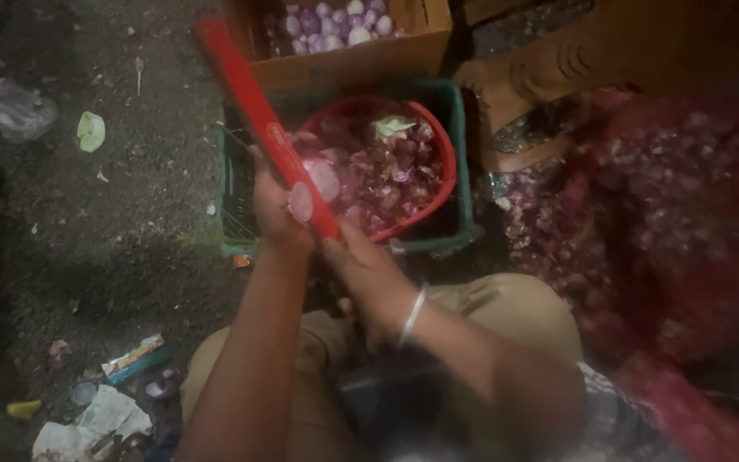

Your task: The person peels onions by hand using a knife, removing the outer layers and placing the peeled onions into a cardboard box.

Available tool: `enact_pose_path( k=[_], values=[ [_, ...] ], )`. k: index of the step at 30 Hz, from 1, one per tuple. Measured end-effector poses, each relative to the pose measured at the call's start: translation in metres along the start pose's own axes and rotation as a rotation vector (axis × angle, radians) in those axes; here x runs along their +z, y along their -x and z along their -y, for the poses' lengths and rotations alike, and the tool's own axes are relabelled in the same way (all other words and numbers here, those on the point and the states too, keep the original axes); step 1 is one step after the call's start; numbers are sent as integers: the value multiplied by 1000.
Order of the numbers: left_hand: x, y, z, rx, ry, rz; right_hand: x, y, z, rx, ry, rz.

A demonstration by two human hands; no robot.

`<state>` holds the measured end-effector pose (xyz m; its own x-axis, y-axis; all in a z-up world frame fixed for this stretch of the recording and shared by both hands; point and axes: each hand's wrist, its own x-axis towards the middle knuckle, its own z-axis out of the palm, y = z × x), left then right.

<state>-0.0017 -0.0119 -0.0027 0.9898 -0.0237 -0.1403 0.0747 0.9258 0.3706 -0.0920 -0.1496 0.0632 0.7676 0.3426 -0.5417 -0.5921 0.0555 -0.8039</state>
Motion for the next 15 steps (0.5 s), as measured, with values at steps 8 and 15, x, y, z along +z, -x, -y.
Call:
enact_pose_path(
  k=[8, 15],
  values=[
    [-33, -8, -3, 76, -41, 34, 2, 7, 11, 18, -83, 84],
    [1, -2, -7, -17, -192, -265, -4, 4, 10, 62, -179, 171]
  ],
)
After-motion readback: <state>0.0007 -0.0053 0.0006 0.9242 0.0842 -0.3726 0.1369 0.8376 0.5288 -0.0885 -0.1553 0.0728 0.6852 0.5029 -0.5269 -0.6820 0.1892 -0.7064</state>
